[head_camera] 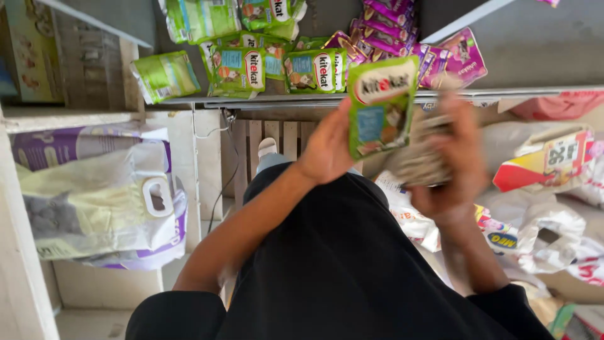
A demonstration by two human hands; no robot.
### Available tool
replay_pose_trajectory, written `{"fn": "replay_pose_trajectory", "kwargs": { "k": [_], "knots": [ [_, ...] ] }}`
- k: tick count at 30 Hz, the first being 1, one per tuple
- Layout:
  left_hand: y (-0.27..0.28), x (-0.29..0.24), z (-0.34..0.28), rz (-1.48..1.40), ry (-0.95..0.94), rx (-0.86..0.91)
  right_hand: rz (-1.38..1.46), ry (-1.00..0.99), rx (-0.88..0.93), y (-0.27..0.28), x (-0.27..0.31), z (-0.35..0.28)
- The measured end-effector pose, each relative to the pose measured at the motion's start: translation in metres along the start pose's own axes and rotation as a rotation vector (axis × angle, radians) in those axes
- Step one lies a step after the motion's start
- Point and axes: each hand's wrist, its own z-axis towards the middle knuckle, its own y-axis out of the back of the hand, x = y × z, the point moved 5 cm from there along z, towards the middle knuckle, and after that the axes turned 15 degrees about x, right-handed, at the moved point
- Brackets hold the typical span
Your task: Cleaning individual cat food pouches with a cloth and organizing them onto retail shelves.
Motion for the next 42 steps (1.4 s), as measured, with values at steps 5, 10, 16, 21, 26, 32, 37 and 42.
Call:
{"fn": "replay_pose_trajectory", "kwargs": {
  "k": [5, 10, 16, 21, 26, 32, 37, 42],
  "knots": [
    [-0.045, -0.004, -0.017, -0.237, 0.117, -0.065, -0.371, 0.072, 0.263, -0.040, 0.044, 0.027],
    [-0.054, -0.029, -0.044, -0.040, 0.175, -0.068, -0.365, -0.051, 0.204, -0.065, 0.077, 0.019],
    [-0.088, -0.035, -0.069, 0.003, 0.395, 0.134, -0.402, -0.303, 0.068, -0.086, 0.105, -0.017],
    [-0.076, -0.010, -0.114, -0.201, 0.651, -0.050, -0.495, -0.430, 0.071, -0.099, 0.140, -0.062],
    [-0.101, 0.016, -0.128, -0.341, 0.924, -0.015, -0.608, -0.644, -0.161, -0.101, 0.177, -0.109],
    [-0.139, 0.036, -0.132, -0.321, 1.145, 0.176, -0.675, -0.739, -0.356, -0.095, 0.216, -0.141],
    [-0.124, 0.066, -0.138, -0.314, 1.204, 0.097, -0.784, -0.732, -0.404, -0.087, 0.226, -0.166],
    [-0.136, 0.090, -0.142, -0.399, 1.297, 0.156, -0.819, -0.808, -0.454, -0.073, 0.246, -0.176]
  ]
}}
